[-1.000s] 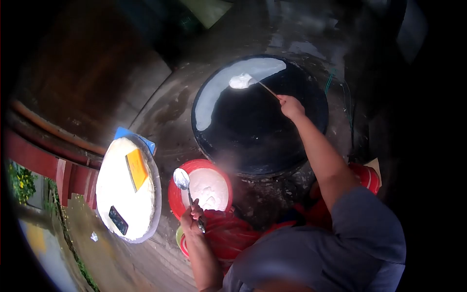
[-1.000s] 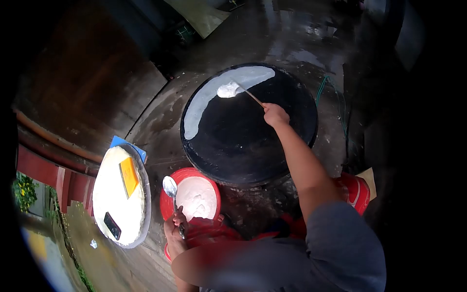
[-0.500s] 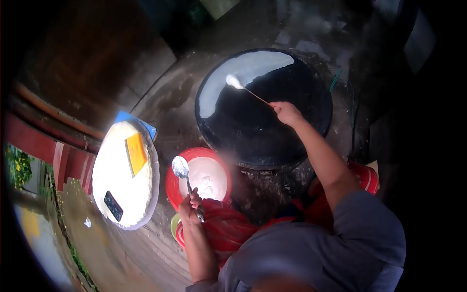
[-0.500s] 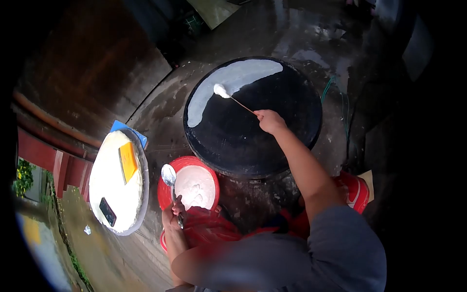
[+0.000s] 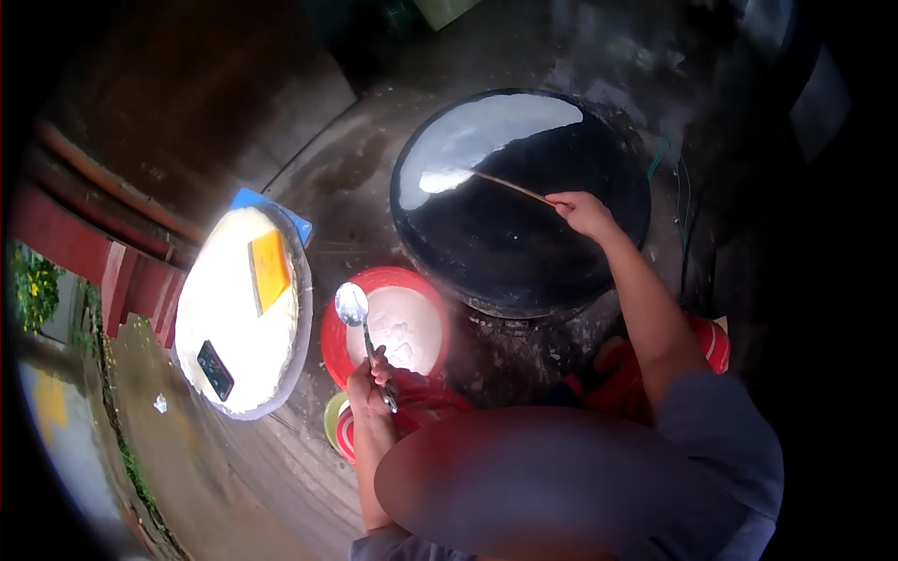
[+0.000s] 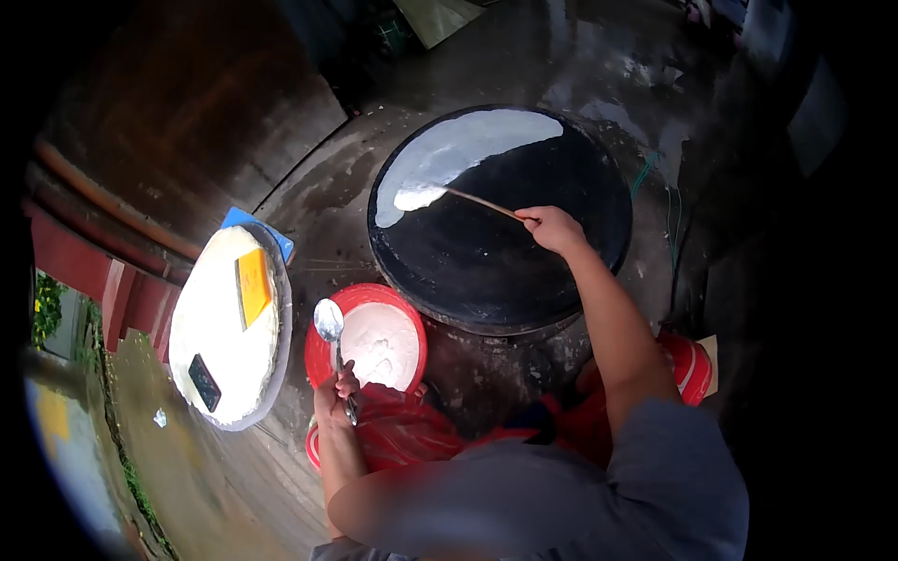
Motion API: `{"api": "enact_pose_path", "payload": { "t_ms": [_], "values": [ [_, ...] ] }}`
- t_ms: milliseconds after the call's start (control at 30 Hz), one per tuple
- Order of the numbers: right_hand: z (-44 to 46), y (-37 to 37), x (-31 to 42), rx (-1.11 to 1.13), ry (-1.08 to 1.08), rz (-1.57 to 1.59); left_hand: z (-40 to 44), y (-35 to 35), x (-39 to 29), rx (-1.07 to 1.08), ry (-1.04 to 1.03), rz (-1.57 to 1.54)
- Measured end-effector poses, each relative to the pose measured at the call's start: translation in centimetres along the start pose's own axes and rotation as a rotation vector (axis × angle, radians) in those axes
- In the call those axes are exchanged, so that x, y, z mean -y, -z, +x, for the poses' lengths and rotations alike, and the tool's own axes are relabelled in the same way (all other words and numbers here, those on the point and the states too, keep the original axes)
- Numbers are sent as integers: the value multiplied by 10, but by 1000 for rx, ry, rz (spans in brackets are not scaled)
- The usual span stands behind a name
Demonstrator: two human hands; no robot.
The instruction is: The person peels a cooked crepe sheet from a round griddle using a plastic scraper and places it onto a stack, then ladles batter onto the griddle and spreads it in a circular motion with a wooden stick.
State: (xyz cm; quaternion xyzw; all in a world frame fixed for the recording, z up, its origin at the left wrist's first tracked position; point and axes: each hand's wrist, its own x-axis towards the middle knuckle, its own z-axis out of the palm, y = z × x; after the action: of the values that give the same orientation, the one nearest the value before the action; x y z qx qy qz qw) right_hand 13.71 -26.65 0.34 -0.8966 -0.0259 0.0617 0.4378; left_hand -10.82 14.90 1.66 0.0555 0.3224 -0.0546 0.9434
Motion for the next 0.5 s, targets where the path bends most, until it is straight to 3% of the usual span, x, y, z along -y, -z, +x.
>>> {"api": "enact_pose_path", "payload": {
  "t_ms": [33,133,233,367,500],
  "values": [
    [-3,-5,-4,-118,-61,-59,-1,2,2,-6,-18,25],
    [-9,-46,12,-4,24,-72,-4,-1,6,-9,-48,28],
    [-18,-33,27,148,15,-53,0,6,0,-5,-18,26],
    [-23,-39,19,-12,-20,-75,-1,8,1,15,-33,22],
    [-53,-43,50,56,74,-254,-8,7,2,4,-46,9]
  ]
}}
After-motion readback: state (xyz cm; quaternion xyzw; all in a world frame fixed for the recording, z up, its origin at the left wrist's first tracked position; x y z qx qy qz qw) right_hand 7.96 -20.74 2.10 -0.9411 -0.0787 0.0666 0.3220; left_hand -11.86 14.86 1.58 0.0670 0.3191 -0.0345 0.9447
